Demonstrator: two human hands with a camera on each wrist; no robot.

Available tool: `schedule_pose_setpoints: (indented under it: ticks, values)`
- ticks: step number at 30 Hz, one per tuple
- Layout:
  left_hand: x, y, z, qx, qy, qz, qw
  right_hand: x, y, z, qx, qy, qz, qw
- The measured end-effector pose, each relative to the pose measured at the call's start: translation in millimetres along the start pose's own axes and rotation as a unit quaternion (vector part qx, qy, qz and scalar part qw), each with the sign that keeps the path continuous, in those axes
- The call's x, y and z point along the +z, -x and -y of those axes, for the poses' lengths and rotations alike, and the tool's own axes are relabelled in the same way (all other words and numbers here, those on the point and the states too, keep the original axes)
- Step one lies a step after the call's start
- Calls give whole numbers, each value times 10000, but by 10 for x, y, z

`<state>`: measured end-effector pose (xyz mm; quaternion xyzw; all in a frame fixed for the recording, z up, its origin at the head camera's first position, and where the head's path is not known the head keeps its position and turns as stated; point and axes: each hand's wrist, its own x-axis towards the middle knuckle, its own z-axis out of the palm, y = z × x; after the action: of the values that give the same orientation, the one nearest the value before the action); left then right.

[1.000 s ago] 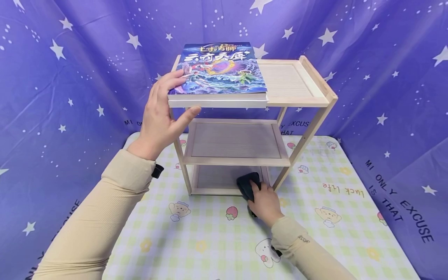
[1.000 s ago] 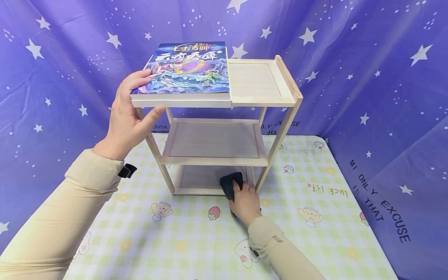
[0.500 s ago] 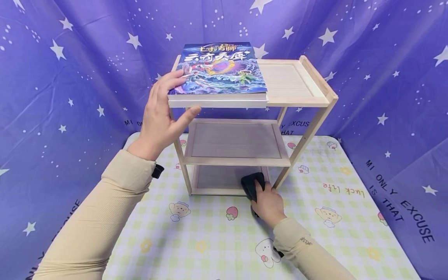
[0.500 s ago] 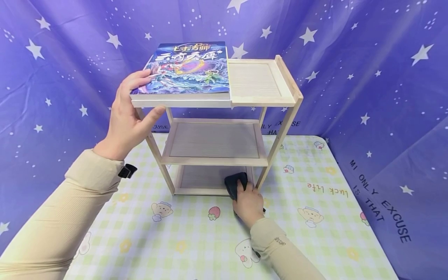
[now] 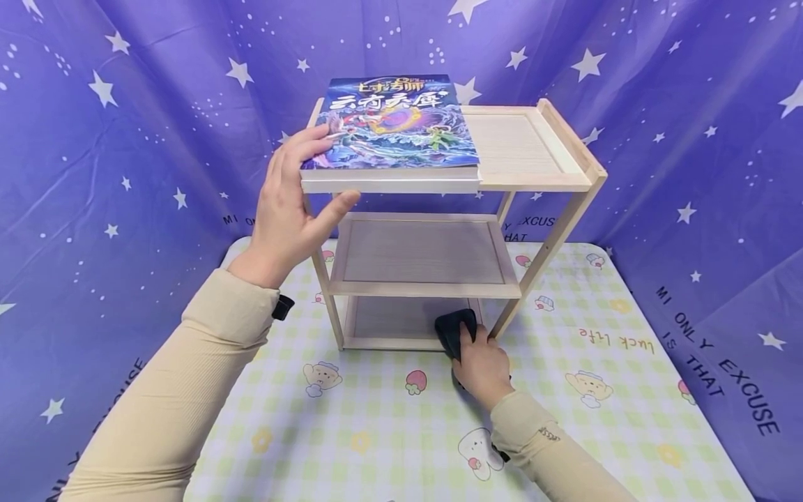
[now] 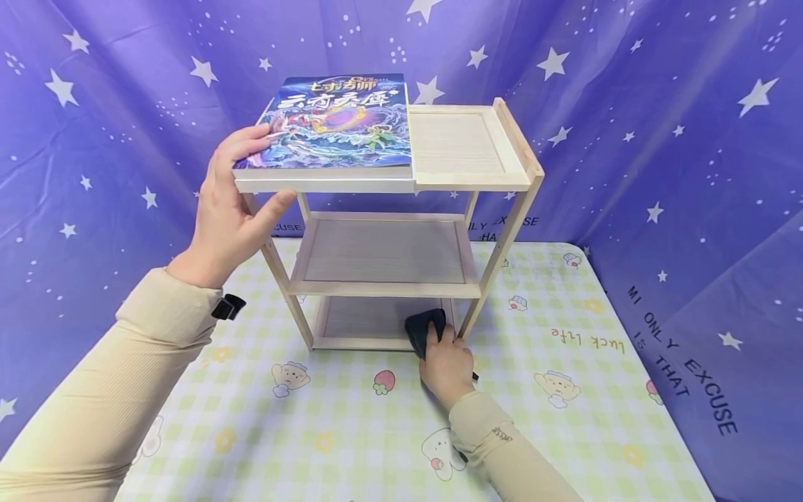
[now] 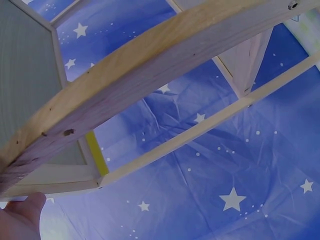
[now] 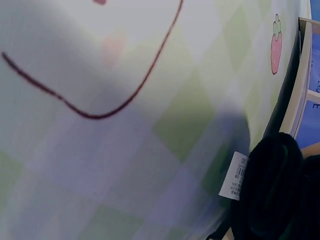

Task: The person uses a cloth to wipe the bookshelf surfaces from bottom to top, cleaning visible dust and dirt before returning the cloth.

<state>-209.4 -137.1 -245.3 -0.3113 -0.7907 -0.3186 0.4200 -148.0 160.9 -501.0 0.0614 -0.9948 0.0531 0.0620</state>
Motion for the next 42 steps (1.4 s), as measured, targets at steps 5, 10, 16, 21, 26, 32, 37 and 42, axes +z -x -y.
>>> schedule_pose_setpoints:
  ticks: [5, 10, 16, 21, 26, 32, 37, 42]
  values:
    - [-2, -1, -2, -11, 3, 15, 10000, -4, -11, 13, 8, -47, 65, 10000]
    - [-2, 3, -6, -44, 20, 47, 10000, -7, -18, 26, 48, -63, 185, 9998]
    - [3, 6, -2, -52, 34, 26, 10000, -24, -14, 56, 33, -89, 253, 9996]
    - [16, -1, 8, 7, 55, -40, 10000, -20, -31, 86, 45, -116, 323, 9994]
    - [22, 3, 19, 15, 45, -89, 9999, -15, -50, 130, 25, -176, 342, 9993]
    - [17, 0, 12, 19, 63, -81, 9999, -18, -60, 202, -107, -186, 302, 9993]
    - [15, -5, 5, 21, 77, -85, 9999, -29, -70, 283, -177, -151, 383, 9990]
    - [16, -1, 9, 23, 71, -87, 9999, -21, -82, 346, -245, -88, 494, 9984]
